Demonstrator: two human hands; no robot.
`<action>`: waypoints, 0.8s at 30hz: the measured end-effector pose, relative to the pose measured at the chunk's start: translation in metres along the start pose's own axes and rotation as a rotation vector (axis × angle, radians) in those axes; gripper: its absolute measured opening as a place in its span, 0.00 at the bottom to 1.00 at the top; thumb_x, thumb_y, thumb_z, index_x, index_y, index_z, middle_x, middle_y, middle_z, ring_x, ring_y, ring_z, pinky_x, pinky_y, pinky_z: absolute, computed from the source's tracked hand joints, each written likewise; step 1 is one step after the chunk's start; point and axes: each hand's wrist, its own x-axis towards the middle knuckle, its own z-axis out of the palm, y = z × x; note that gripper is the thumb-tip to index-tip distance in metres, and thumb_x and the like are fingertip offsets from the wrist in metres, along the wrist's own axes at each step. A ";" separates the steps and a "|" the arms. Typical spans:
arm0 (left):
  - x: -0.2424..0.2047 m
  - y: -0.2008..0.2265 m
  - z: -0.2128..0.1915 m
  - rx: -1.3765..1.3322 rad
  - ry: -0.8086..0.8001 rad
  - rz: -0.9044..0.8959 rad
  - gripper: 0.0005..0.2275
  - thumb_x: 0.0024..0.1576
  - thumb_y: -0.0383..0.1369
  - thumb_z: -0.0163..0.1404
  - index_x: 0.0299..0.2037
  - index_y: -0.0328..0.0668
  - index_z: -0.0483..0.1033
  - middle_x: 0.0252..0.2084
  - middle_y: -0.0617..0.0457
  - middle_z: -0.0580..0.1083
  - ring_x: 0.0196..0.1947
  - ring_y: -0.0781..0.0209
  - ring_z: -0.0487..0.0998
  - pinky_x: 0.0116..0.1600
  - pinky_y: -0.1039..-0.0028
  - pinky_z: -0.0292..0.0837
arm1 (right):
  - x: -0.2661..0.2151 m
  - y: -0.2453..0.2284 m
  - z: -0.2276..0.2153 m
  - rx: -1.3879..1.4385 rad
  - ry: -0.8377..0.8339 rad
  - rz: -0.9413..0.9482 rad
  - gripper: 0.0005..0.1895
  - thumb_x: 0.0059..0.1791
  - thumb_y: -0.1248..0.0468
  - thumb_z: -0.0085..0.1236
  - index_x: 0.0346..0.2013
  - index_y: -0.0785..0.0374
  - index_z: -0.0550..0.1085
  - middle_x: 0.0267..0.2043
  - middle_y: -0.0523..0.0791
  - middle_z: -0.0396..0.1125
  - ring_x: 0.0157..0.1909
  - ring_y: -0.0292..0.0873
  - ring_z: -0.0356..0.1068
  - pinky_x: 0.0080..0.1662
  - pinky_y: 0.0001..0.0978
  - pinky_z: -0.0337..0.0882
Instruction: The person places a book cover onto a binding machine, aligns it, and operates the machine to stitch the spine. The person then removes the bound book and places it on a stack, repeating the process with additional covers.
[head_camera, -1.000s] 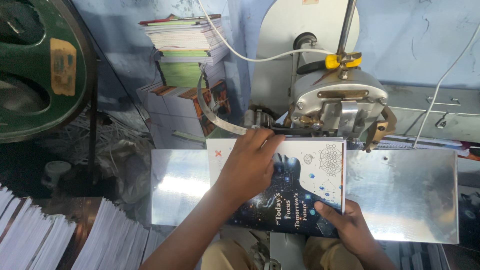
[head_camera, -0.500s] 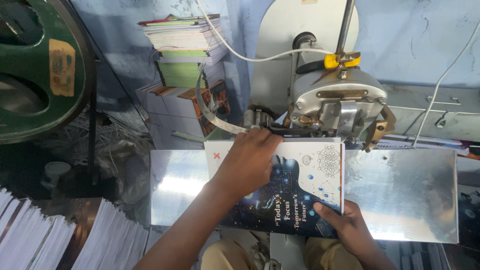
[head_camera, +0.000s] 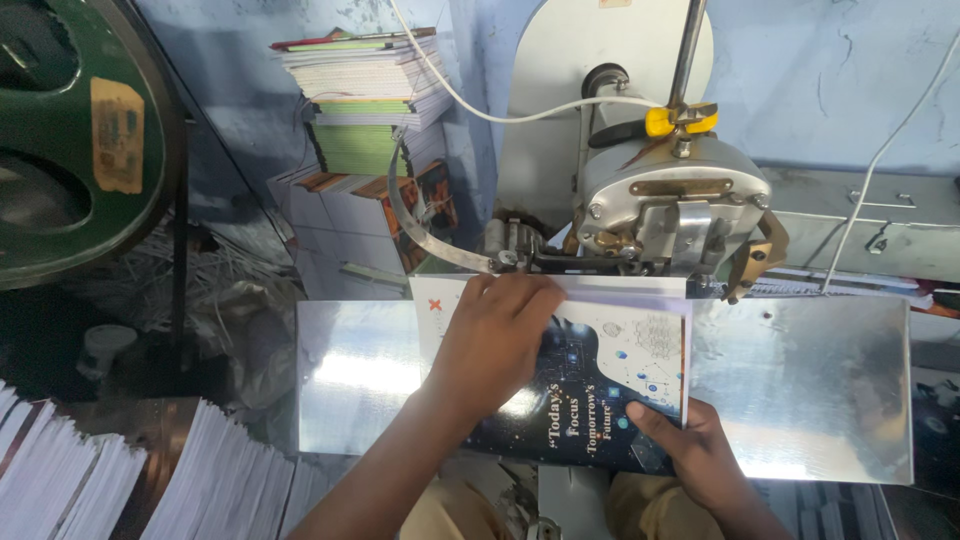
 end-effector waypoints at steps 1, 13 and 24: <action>-0.001 0.001 0.000 0.003 0.019 0.013 0.14 0.50 0.19 0.51 0.47 0.37 0.74 0.52 0.48 0.76 0.55 0.49 0.75 0.60 0.57 0.65 | 0.000 0.000 0.000 -0.012 0.003 -0.003 0.21 0.48 0.59 0.61 0.47 0.75 0.80 0.40 0.51 0.79 0.43 0.41 0.75 0.49 0.35 0.73; -0.008 -0.018 -0.009 -0.009 -0.107 -0.178 0.16 0.49 0.33 0.62 0.46 0.39 0.76 0.44 0.46 0.77 0.50 0.46 0.76 0.57 0.52 0.61 | -0.002 -0.002 -0.002 -0.044 -0.010 0.006 0.21 0.48 0.60 0.62 0.47 0.75 0.81 0.41 0.52 0.80 0.44 0.41 0.75 0.49 0.34 0.72; -0.052 -0.081 -0.047 -0.308 0.002 -0.712 0.17 0.47 0.36 0.65 0.44 0.38 0.79 0.34 0.50 0.82 0.33 0.63 0.81 0.41 0.69 0.76 | -0.002 -0.005 -0.004 -0.016 -0.024 -0.004 0.19 0.49 0.61 0.61 0.46 0.76 0.81 0.38 0.51 0.79 0.41 0.40 0.75 0.47 0.34 0.72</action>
